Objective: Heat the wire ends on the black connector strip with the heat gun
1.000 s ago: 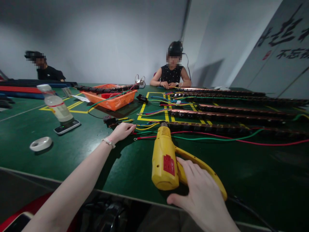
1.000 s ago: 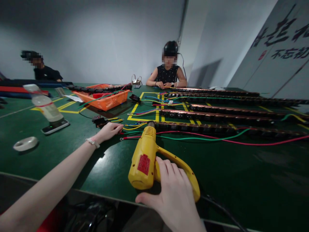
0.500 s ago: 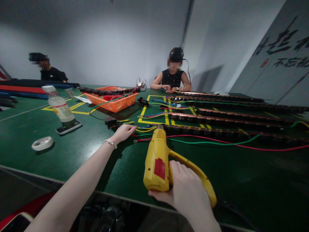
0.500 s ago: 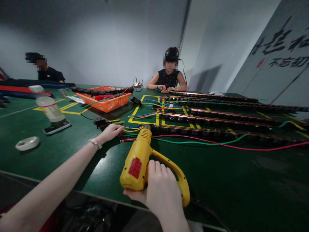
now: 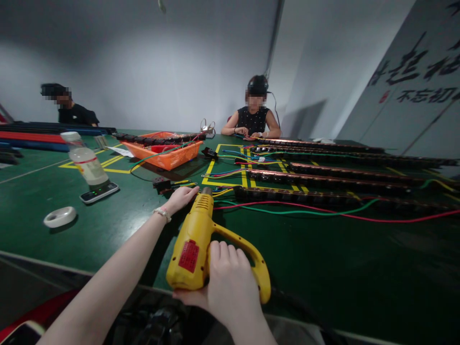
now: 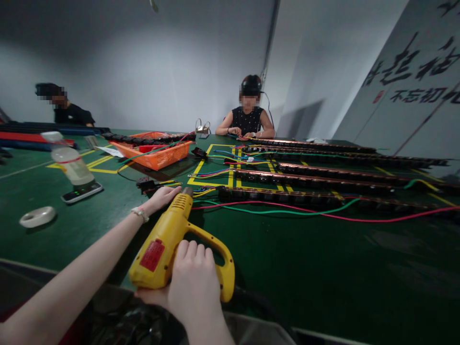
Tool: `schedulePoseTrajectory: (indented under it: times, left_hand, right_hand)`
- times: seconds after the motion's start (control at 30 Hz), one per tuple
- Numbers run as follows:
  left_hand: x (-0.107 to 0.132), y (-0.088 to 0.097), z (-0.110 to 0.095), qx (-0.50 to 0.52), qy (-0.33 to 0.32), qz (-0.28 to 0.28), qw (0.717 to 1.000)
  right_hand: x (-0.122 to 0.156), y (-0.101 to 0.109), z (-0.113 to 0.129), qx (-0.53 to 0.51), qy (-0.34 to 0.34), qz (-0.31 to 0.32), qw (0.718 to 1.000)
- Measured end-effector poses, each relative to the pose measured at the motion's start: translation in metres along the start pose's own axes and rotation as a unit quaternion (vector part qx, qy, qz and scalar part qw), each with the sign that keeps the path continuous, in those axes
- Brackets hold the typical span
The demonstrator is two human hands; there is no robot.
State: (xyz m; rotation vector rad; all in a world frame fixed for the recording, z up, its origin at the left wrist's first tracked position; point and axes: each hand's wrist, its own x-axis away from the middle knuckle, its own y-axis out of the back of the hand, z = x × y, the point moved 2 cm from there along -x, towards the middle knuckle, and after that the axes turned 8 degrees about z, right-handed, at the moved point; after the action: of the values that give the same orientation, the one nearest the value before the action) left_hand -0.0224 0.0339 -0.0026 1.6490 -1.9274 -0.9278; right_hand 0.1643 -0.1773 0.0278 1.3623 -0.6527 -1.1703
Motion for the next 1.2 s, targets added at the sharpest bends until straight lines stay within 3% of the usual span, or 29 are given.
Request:
schedulePoseTrajectory:
  times: [0.27,0.43,0.7,0.87,1.03,1.2]
  left_hand:
    - [0.004,0.002,-0.003,0.028,0.009,0.014,0.999]
    - [0.005,0.002,-0.001,0.035,0.012,0.019,0.999]
    - [0.003,-0.001,0.004,0.0,-0.016,0.02,1.0]
    - [0.006,-0.001,0.0,-0.035,-0.014,0.02,0.999]
    - [0.006,-0.003,0.002,0.012,-0.01,0.034,0.999]
    - [0.006,-0.003,-0.001,0.128,-0.006,0.08,0.989]
  right_hand:
    - [-0.007,-0.012,0.012,-0.022,0.012,-0.036,0.999]
    - [-0.003,-0.012,0.006,-0.023,0.035,-0.018,0.999]
    - [0.005,0.0,-0.021,-0.04,0.04,0.005,0.998]
    - [0.011,0.01,-0.041,-0.038,0.009,0.011,0.999]
    - [0.015,0.01,-0.065,0.017,0.008,-0.013,1.0]
    - [0.02,0.01,-0.081,0.0,-0.011,-0.044,0.999]
